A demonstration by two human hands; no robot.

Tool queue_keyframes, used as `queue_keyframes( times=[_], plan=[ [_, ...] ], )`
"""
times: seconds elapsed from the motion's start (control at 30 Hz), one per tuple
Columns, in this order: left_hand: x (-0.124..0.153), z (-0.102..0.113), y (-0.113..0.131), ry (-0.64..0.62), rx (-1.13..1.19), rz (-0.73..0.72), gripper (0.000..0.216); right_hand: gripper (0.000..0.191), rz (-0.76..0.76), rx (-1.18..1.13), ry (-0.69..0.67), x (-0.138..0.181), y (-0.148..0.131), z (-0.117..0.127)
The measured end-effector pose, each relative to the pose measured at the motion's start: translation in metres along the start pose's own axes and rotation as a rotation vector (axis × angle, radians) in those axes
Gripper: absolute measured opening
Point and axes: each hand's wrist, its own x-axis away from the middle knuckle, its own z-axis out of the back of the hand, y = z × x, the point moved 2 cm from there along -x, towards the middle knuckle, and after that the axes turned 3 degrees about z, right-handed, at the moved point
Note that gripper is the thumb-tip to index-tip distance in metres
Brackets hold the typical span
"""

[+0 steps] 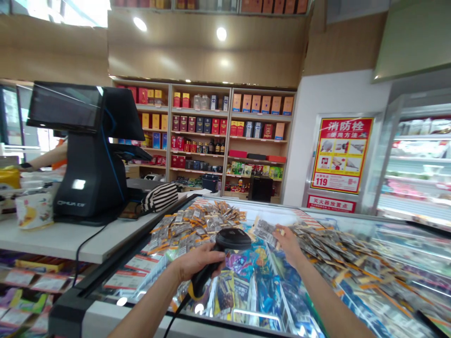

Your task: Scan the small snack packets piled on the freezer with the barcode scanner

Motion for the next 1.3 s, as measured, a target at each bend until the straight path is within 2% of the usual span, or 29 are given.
queue_keyframes(
  times=[0.13,0.33,0.47,0.57,0.67,0.77,0.83,0.87,0.93,0.97,1.03,1.1,1.13,1.2,1.3],
  plan=[
    [-0.003,0.000,-0.003,-0.016,-0.024,-0.013,0.026,0.040,0.010,-0.046,-0.011,-0.001,0.001,-0.002],
    [-0.006,0.004,-0.009,0.033,0.008,-0.006,0.027,0.036,0.025,-0.067,0.003,0.000,-0.001,-0.010],
    [-0.004,0.008,-0.008,0.058,0.004,-0.032,0.026,0.037,0.028,0.016,0.084,-0.008,0.001,-0.003],
    [-0.003,0.014,-0.009,0.104,0.041,-0.015,0.024,0.041,0.061,0.213,0.273,-0.025,0.001,0.031],
    [0.000,0.022,-0.012,0.181,0.060,0.025,0.025,0.042,0.054,0.520,0.538,-0.040,-0.002,0.087],
    [0.009,0.030,-0.013,0.251,0.058,0.035,0.026,0.042,-0.019,0.695,0.622,-0.043,-0.008,0.136],
    [0.017,0.036,-0.013,0.280,0.066,0.029,0.027,0.045,-0.020,0.781,0.686,-0.039,-0.014,0.149],
    [0.022,0.038,-0.014,0.296,0.072,0.033,0.028,0.046,0.022,0.846,0.732,-0.036,-0.017,0.147],
    [0.030,0.044,-0.015,0.328,0.078,0.056,0.030,0.046,0.173,0.970,0.743,-0.031,-0.019,0.123],
    [0.033,0.046,-0.016,0.337,0.070,0.067,0.030,0.043,0.260,1.001,0.678,-0.029,-0.017,0.103],
    [0.040,0.051,-0.017,0.364,0.043,0.058,0.031,0.035,0.348,0.957,0.336,-0.030,-0.006,0.051],
    [0.047,0.054,-0.019,0.374,0.015,0.040,0.030,0.031,0.307,0.853,0.028,-0.030,0.011,-0.003],
    [0.052,0.056,-0.020,0.377,0.008,0.039,0.030,0.031,0.244,0.837,-0.049,-0.029,0.020,-0.027],
    [0.060,0.057,-0.021,0.377,0.010,0.060,0.029,0.030,0.151,0.832,-0.092,-0.026,0.033,-0.062],
    [0.072,0.056,-0.021,0.389,0.030,0.090,0.028,0.024,0.014,0.734,-0.054,-0.024,0.045,-0.085]
  ],
)
